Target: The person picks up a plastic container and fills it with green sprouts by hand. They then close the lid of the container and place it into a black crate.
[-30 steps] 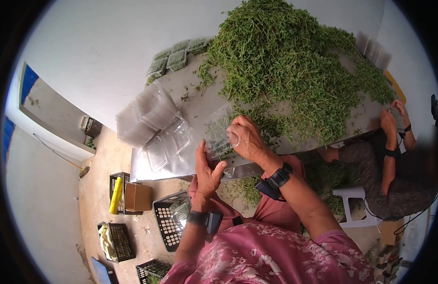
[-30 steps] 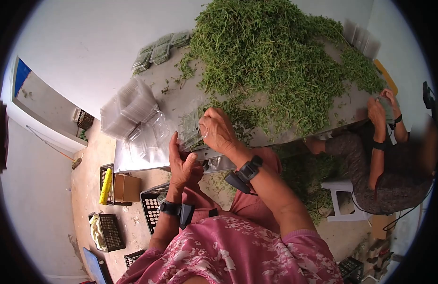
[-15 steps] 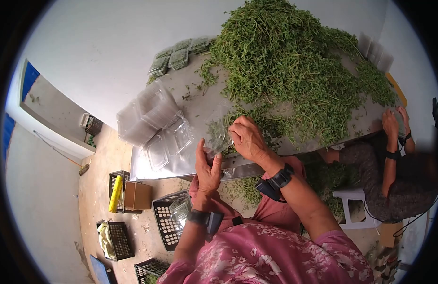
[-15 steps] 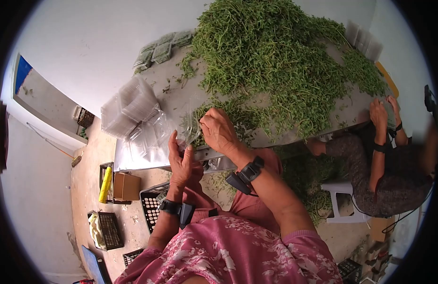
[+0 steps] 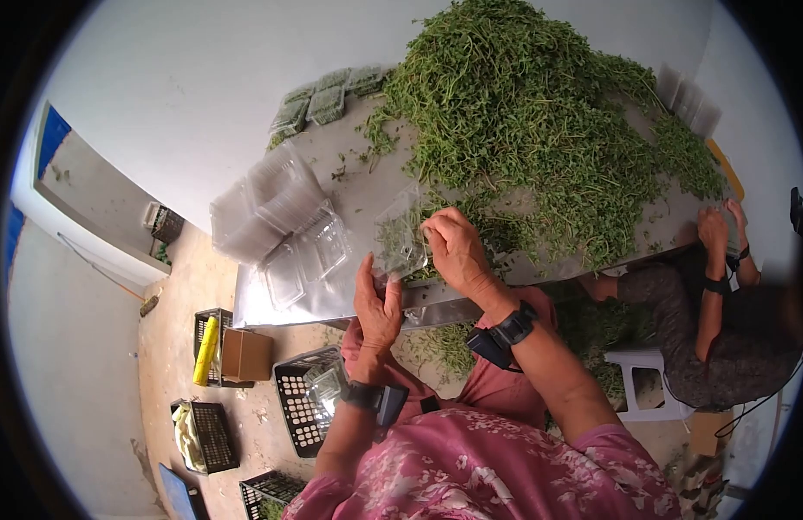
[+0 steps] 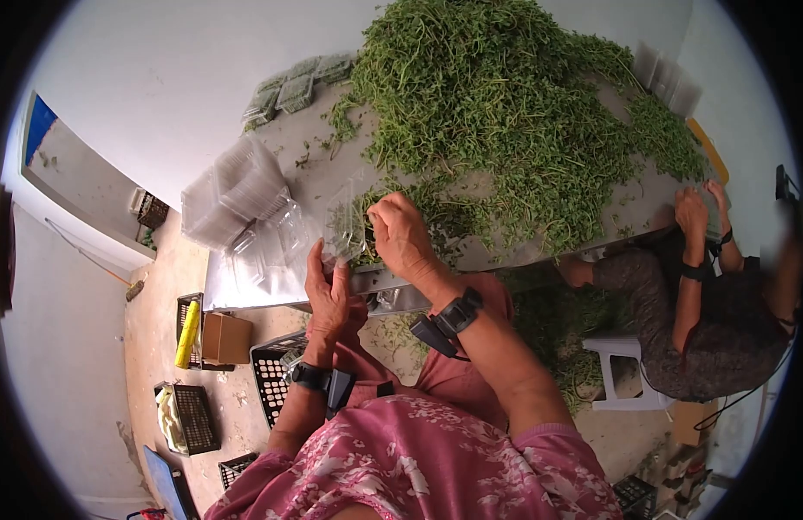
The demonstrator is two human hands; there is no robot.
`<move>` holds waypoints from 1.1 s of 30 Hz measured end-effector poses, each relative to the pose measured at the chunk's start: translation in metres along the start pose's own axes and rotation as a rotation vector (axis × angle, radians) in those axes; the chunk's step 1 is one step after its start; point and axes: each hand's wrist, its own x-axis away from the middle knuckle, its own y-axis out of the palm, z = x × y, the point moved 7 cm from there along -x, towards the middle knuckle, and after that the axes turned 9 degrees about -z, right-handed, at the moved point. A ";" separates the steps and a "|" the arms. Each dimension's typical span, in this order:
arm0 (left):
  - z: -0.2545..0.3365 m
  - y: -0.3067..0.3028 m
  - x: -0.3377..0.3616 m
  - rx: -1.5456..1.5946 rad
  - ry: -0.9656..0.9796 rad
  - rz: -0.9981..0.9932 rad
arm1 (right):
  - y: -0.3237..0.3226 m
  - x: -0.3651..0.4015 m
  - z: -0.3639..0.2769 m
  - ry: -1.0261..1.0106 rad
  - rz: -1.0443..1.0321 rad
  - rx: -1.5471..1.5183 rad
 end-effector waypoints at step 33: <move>-0.005 0.005 0.003 -0.101 0.078 0.052 | 0.004 -0.002 0.010 0.156 -0.200 -0.250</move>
